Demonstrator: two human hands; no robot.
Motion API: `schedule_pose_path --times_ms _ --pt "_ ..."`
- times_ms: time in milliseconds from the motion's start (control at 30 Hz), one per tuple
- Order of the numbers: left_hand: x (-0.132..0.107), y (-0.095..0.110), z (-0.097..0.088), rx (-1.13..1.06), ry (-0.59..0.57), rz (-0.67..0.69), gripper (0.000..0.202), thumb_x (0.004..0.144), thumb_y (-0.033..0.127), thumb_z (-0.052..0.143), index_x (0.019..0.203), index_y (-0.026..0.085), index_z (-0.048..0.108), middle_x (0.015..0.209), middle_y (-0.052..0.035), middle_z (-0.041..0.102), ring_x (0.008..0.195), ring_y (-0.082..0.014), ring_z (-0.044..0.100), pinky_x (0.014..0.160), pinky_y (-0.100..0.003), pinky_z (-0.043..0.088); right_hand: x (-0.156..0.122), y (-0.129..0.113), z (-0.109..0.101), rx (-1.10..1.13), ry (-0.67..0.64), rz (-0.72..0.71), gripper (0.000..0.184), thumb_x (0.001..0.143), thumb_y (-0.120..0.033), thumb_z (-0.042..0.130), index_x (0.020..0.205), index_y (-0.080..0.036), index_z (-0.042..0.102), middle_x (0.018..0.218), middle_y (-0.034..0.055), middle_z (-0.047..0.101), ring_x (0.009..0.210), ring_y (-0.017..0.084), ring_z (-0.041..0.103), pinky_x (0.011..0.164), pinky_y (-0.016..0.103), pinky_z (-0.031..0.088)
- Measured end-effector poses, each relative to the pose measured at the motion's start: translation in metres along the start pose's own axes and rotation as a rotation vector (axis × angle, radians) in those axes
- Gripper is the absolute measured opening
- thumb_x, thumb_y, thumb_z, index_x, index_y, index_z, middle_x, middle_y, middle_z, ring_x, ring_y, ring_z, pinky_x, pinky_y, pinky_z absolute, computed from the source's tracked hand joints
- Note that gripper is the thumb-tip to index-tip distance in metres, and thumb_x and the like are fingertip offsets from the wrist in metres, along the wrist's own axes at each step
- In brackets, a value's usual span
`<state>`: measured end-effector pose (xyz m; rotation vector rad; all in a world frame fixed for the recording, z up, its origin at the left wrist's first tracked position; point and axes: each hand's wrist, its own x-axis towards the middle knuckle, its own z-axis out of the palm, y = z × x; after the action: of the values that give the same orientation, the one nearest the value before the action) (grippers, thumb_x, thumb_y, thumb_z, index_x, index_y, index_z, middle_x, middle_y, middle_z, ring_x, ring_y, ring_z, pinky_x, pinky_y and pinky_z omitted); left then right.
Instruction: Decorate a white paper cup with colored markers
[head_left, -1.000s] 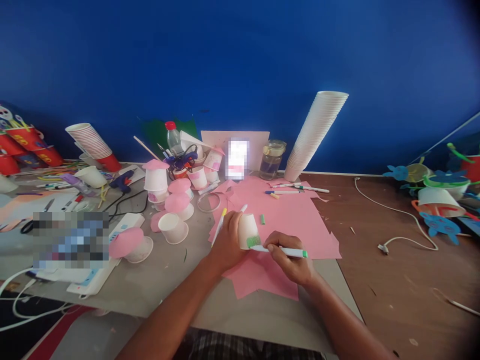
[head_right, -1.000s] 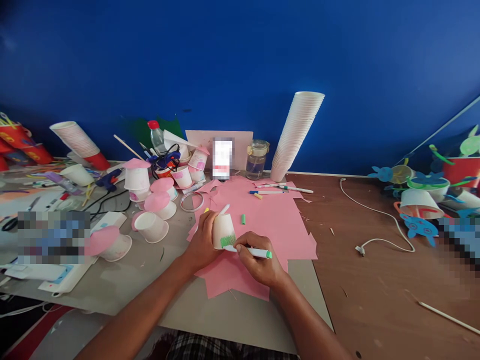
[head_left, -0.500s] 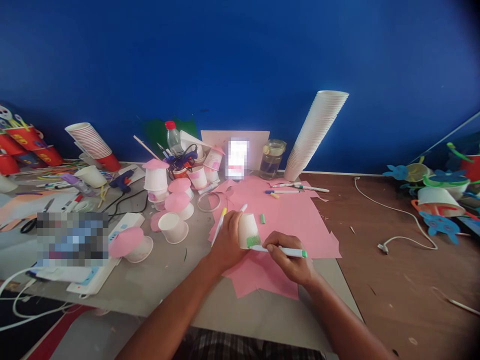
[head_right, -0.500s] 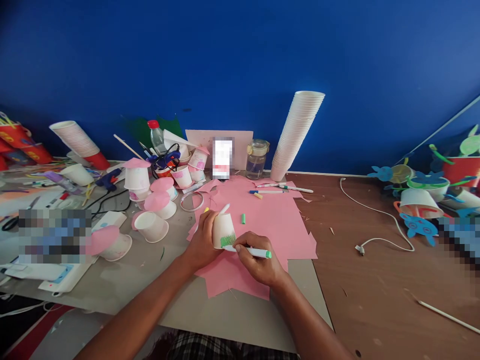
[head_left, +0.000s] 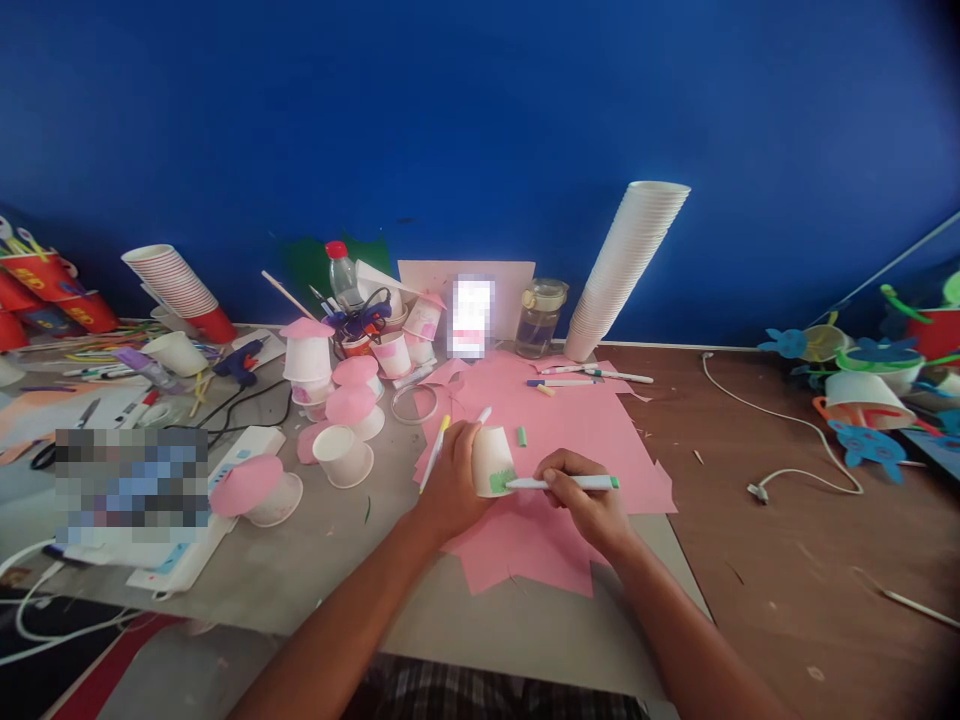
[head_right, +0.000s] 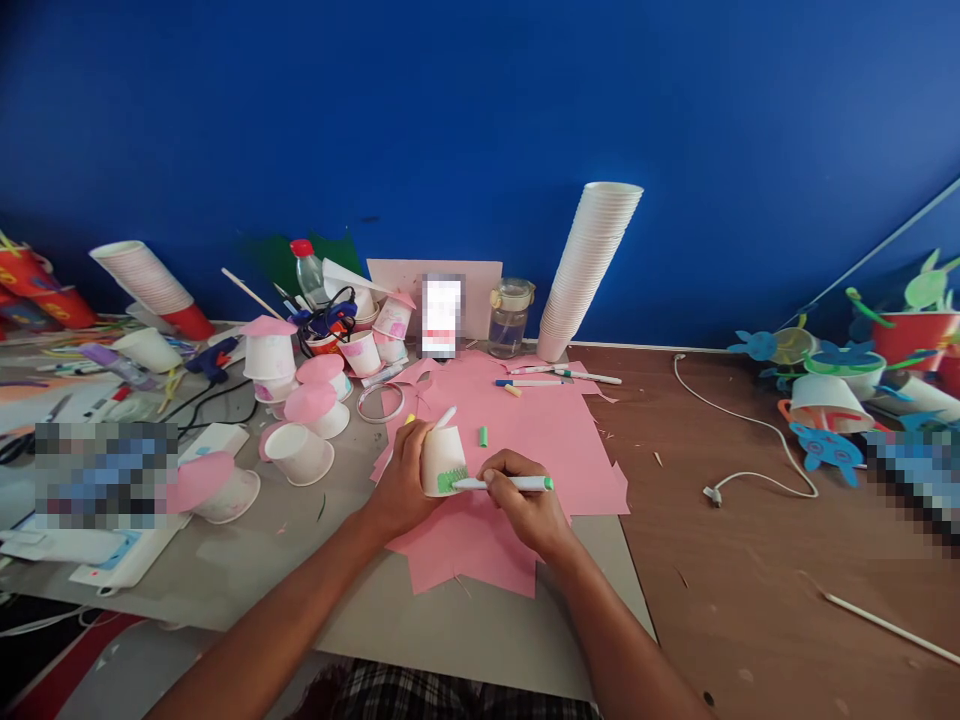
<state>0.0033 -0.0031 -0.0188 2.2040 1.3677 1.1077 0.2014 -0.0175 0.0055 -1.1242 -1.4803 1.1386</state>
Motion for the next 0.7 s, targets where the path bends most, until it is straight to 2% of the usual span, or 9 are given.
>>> schedule_pose_path --times_ms 133,267,600,700 --pt "-0.0001 -0.0012 0.001 0.004 0.011 0.023 0.082 0.074 0.037 0.075 0.138 0.016 0.028 0.127 -0.0186 0.046 0.122 -0.0323 0.047 0.098 -0.048 0.048 0.0013 -0.0002 -0.0002 0.055 0.018 0.018 0.019 0.083 -0.031 0.054 0.071 -0.019 0.062 0.052 -0.0028 0.051 0.05 0.012 0.043 0.048 0.024 0.034" --pt "0.0003 -0.0018 0.0016 0.005 0.007 0.018 0.085 0.074 0.041 0.076 0.139 0.017 0.027 0.127 -0.0182 0.045 0.122 -0.0327 0.047 0.099 -0.05 0.047 0.0019 -0.0001 0.0 0.051 -0.026 0.045 0.019 0.082 -0.031 0.055 0.068 -0.019 0.061 0.051 -0.0028 0.05 0.05 0.012 0.043 0.047 0.024 0.033" --pt "-0.0007 -0.0027 0.003 -0.011 -0.007 0.012 0.083 0.073 0.035 0.077 0.138 0.02 0.027 0.129 -0.0173 0.044 0.124 -0.033 0.047 0.1 -0.051 0.045 0.003 -0.0029 0.0014 0.067 0.004 0.041 0.019 0.081 -0.033 0.056 0.069 -0.019 0.061 0.051 -0.0026 0.05 0.049 0.012 0.043 0.046 0.024 0.033" --pt "-0.0003 -0.0032 0.0035 -0.027 -0.007 0.003 0.084 0.072 0.036 0.078 0.137 0.019 0.028 0.13 -0.0179 0.044 0.124 -0.0332 0.047 0.099 -0.05 0.046 0.0031 -0.0031 0.0009 0.066 -0.036 0.064 0.019 0.08 -0.032 0.056 0.067 -0.019 0.06 0.05 -0.0033 0.049 0.047 0.011 0.041 0.045 0.024 0.031"
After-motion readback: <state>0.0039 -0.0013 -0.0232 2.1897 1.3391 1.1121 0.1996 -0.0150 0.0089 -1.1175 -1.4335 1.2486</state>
